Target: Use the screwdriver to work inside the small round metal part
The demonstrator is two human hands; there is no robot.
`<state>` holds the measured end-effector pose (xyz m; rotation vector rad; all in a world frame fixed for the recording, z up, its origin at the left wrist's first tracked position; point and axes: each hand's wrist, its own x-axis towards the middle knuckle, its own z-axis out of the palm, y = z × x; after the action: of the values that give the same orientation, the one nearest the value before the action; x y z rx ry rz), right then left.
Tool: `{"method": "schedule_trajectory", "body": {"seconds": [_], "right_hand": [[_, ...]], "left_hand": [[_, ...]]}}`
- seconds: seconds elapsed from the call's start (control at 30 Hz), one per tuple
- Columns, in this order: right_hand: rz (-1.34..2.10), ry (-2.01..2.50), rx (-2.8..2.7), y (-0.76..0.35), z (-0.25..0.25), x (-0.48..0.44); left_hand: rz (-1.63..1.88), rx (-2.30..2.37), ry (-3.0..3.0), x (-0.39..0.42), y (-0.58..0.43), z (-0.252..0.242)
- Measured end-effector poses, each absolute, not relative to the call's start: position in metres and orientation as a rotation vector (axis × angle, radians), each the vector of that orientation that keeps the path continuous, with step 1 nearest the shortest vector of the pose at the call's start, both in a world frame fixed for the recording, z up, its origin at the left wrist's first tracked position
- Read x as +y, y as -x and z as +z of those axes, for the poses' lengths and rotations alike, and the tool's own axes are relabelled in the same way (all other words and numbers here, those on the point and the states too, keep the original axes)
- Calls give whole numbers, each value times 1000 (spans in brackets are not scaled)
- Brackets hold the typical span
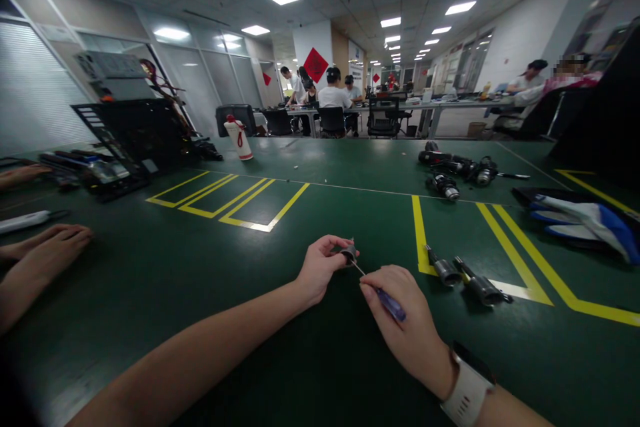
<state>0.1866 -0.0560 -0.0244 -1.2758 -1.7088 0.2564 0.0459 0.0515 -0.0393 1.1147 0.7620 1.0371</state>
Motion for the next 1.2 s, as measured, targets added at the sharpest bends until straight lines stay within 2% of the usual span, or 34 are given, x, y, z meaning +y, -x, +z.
{"method": "schedule_trajectory", "body": {"seconds": [0.17, 0.3, 1.2], "right_hand": [[503, 1421, -1227, -198, -26, -48], [624, 1417, -1058, -201, -29, -44], [579, 1621, -1280, -193, -13, -43]], "left_hand": [[989, 732, -1090, 54, -44, -42], [982, 753, -1108, 55, -44, -43], [947, 727, -1182, 56, -41, -46]]}}
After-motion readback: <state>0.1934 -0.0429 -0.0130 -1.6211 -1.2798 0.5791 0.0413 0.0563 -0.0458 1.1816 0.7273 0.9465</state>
